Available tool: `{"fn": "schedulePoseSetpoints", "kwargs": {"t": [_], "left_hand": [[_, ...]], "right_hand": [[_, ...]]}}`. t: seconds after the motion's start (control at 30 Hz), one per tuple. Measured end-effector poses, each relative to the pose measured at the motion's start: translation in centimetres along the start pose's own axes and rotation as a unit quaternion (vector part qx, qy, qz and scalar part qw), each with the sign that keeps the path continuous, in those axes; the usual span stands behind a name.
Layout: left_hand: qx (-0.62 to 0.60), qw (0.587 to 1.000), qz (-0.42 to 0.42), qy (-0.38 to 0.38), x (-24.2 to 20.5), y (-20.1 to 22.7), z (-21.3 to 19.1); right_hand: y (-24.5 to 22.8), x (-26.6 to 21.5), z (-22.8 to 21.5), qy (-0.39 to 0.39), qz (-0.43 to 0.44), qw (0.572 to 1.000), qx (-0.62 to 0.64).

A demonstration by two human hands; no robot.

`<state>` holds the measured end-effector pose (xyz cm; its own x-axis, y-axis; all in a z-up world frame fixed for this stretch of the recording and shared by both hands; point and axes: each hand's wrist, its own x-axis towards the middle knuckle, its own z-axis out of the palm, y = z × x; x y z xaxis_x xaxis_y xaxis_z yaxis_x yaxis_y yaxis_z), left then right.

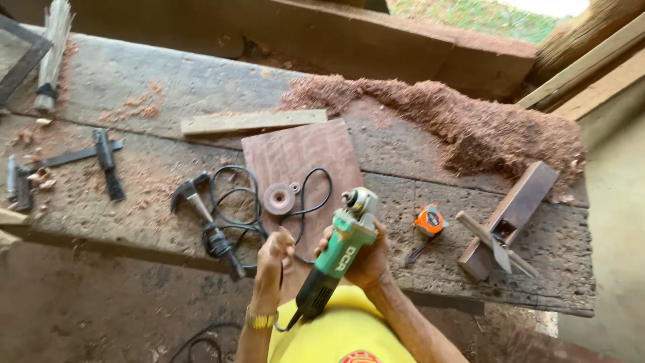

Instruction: Replacing a sanding disk on an angle grinder after preparing the disk using a hammer and metal tube.

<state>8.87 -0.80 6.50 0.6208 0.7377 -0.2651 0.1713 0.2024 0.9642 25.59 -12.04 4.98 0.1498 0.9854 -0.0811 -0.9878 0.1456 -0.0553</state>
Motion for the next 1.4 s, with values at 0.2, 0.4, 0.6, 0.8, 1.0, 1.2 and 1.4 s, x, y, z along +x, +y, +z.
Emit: {"fn": "schedulePoseSetpoints", "kwargs": {"t": [0.2, 0.4, 0.6, 0.8, 1.0, 1.2, 1.4], "left_hand": [[0.003, 0.997, -0.046, 0.054, 1.9, -2.6, 0.2], [0.257, 0.951, -0.076, -0.156, 2.8, -3.1, 2.2], [0.361, 0.927, -0.065, -0.082, 4.3, -6.5, 1.1], [0.524, 0.851, 0.017, -0.024, 3.3, -9.1, 0.3], [0.523, 0.851, 0.036, -0.006, 1.8, -9.6, 0.8], [0.596, 0.794, 0.124, -0.016, 1.3, -5.8, 2.6], [0.348, 0.921, 0.040, 0.167, 5.9, -7.2, 0.8]], "right_hand": [[0.1, 2.2, -3.9, 0.257, -0.045, 0.958, 0.120], [-0.5, 4.0, -5.5, 0.340, -0.058, 0.938, 0.023], [-2.1, 6.5, -16.3, 0.376, -0.022, 0.926, -0.006], [-0.8, 6.2, -9.6, 0.428, -0.036, 0.866, -0.256], [-1.4, 3.9, -6.5, 0.404, 0.076, 0.683, -0.604], [-3.2, 1.5, -4.4, 0.346, 0.027, 0.573, -0.742], [-3.8, 0.8, -2.3, 0.315, -0.074, 0.458, -0.828]]}}
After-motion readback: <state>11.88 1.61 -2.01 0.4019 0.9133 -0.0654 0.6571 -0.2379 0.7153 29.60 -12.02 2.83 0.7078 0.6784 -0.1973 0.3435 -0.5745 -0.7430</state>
